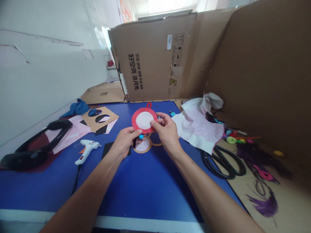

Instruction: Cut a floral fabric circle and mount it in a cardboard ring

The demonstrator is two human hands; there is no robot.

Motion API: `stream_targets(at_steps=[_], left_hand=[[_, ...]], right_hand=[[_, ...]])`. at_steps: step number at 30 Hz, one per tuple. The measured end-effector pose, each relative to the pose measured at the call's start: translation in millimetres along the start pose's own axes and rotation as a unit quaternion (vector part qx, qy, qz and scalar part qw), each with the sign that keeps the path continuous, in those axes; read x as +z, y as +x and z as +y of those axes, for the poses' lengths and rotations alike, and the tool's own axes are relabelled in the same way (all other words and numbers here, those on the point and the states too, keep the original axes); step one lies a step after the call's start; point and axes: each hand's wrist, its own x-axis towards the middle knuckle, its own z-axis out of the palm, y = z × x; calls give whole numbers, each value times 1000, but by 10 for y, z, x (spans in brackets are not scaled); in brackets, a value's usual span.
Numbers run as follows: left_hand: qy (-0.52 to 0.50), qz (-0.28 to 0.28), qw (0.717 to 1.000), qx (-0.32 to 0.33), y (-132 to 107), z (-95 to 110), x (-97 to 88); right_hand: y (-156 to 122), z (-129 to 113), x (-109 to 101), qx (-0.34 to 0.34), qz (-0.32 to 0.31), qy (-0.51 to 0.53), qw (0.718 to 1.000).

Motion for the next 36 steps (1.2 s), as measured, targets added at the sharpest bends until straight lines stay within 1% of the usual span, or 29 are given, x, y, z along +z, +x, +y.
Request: stream_targets(at_steps=[4,8,14,19,22,24,29,33,36], left_hand=[[-7,1,1000,2,5,-13,-6],[-2,-19,1000,-2,2,-25,-6],[6,-11,1000,20,10,-46,-13],[2,-24,1000,-1,6,-47,-6],[4,-12,1000,6,4,-45,-2],[3,-8,1000,8,-1,-37,-1],[-4,-31,1000,-2,-25,13,12],[-22,-14,1000,-11,-39,63,31],[-20,-16,1000,-16,-41,83,36]], right_hand=[[-1,2,6,21,2,-8,1000],[-1,5,8,6,1,10,1000],[-4,20,4,1,-6,-3,1000],[0,26,-9,-17,-4,-5,1000],[-1,28,-13,-7,-9,-7,1000],[-2,33,-15,1,-12,-11,1000],[-9,33,-14,-9,-15,-4,1000],[-20,7,-16,-12,-9,-23,1000],[-14,5,-30,-7,3,-37,999]])
